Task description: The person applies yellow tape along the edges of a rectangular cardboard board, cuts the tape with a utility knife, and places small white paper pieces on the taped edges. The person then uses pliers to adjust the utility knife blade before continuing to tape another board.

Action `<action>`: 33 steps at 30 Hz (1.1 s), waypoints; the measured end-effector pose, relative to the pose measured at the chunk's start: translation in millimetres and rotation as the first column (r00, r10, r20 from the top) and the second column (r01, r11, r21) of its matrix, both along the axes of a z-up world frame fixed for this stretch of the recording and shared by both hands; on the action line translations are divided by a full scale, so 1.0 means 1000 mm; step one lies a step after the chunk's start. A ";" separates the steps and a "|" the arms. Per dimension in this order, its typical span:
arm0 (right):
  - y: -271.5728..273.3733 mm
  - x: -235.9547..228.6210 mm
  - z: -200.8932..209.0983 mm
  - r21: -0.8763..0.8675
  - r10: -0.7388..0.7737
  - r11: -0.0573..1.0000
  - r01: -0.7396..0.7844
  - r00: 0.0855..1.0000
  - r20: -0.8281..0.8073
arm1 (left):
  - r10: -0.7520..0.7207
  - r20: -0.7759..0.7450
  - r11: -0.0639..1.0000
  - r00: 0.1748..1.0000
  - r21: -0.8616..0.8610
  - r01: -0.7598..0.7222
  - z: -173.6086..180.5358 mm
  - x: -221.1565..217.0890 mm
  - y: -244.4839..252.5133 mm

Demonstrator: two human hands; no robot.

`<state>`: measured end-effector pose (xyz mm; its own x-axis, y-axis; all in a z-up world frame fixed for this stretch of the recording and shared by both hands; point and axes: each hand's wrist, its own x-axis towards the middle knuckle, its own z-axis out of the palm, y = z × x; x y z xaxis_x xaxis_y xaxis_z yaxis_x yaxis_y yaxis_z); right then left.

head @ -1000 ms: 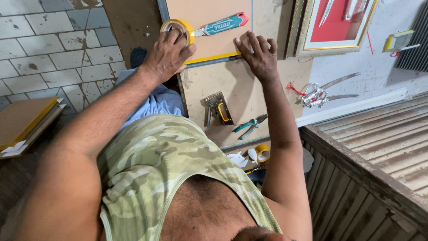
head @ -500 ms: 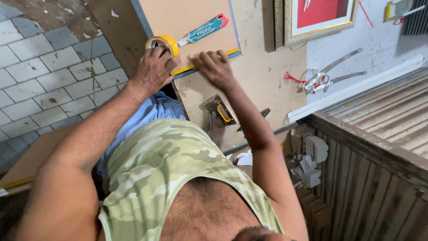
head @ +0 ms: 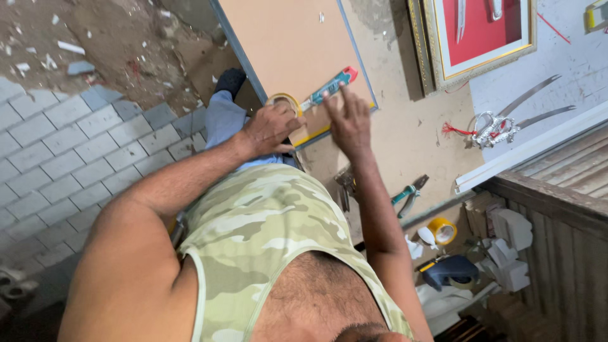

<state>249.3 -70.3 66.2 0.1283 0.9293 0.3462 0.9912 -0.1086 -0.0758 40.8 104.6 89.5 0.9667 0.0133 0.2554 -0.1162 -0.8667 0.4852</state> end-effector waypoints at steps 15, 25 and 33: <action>0.184 -0.097 0.047 0.121 -0.586 0.552 0.825 0.487 -0.647 | -0.442 -0.155 0.761 0.883 -0.587 0.278 0.051 0.066 0.233; 0.264 -0.182 0.077 -0.114 -0.238 0.302 0.946 -0.041 -0.970 | -0.693 -0.286 0.668 0.661 -0.600 0.441 0.049 0.075 0.275; 0.230 -0.234 0.030 -0.109 -0.199 -0.134 0.985 -0.134 -0.971 | -0.840 -0.281 0.532 0.464 -0.597 0.600 0.053 0.084 0.305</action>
<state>15.4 159.9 96.3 0.8604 -0.4865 -0.1516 -0.2320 -0.1092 -0.9666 124.8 409.5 142.4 0.6229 -0.7773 -0.0880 -0.2584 -0.3107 0.9147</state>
